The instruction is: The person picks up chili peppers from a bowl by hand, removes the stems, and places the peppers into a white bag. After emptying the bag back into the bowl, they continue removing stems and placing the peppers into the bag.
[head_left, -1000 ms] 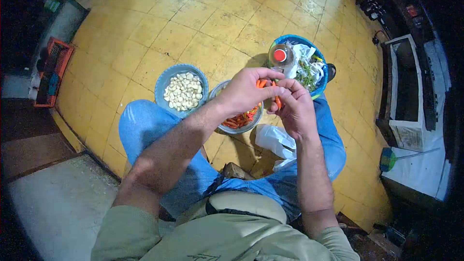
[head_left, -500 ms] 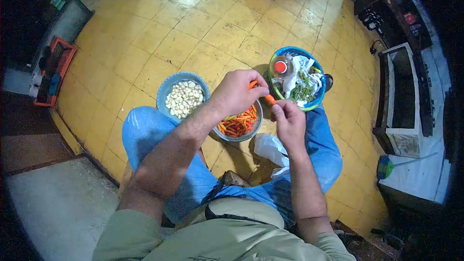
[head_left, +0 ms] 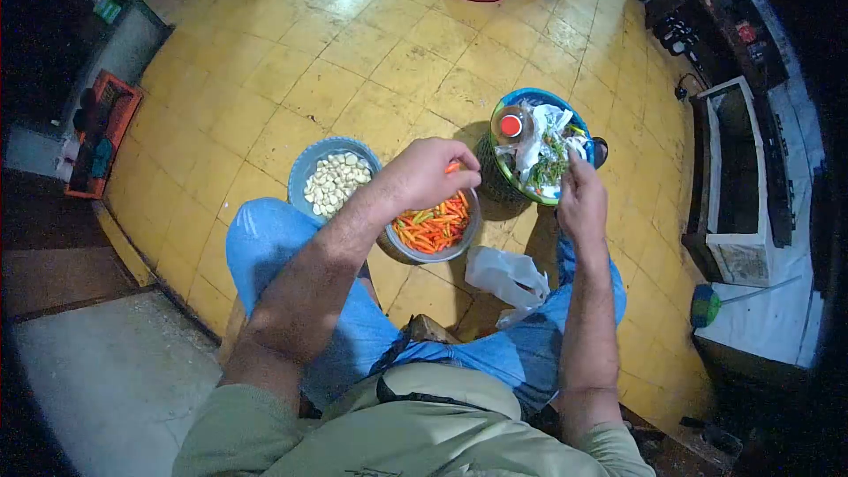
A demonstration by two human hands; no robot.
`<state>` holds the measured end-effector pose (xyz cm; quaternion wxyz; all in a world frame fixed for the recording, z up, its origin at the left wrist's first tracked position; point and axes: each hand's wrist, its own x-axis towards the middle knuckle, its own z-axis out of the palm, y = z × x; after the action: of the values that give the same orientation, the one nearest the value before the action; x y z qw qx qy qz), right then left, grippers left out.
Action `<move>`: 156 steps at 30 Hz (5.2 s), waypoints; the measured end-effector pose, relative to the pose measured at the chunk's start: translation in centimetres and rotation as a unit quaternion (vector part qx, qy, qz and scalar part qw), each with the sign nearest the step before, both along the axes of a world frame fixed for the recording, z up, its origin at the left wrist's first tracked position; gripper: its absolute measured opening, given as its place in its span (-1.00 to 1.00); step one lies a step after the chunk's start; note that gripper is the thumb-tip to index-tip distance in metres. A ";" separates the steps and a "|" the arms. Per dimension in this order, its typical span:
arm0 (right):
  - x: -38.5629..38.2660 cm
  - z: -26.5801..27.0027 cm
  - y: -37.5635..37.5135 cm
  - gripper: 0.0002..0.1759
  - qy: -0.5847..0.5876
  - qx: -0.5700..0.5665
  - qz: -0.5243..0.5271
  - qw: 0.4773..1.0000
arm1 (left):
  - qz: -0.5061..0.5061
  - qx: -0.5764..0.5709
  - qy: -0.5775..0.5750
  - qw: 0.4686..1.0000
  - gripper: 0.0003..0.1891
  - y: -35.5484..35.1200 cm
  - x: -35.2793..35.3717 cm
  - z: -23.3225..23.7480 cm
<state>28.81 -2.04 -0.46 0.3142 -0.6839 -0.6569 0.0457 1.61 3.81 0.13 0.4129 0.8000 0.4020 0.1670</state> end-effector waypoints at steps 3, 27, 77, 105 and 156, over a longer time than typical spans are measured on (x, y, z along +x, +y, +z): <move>-2.3 1.8 -0.7 -0.75 0.118 0.003 0.043 0.992 | 0.067 -0.066 -0.147 0.985 -0.72 0.0 1.2 -0.2; -7.3 3.0 -5.0 -0.94 0.198 -0.087 0.240 0.946 | -0.123 -0.300 -0.218 0.921 -0.87 -1.6 1.0 0.4; -8.3 0.6 -4.2 -0.90 0.400 -0.033 0.010 0.916 | 0.070 0.080 -0.152 0.983 -0.84 -4.8 3.4 0.7; -2.1 -0.8 -0.9 -0.78 0.343 -0.106 0.044 0.932 | 0.051 -0.435 -0.221 0.871 -0.19 -2.1 2.7 0.0; 1.5 -1.2 -0.4 -0.73 -0.034 0.054 0.002 0.998 | 0.036 -0.261 -0.084 0.961 -0.64 -2.0 2.5 0.0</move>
<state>30.32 -2.48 -1.61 0.3283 -0.6660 -0.6697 -0.0128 4.07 1.80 0.12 0.6339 0.6322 0.4238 0.1375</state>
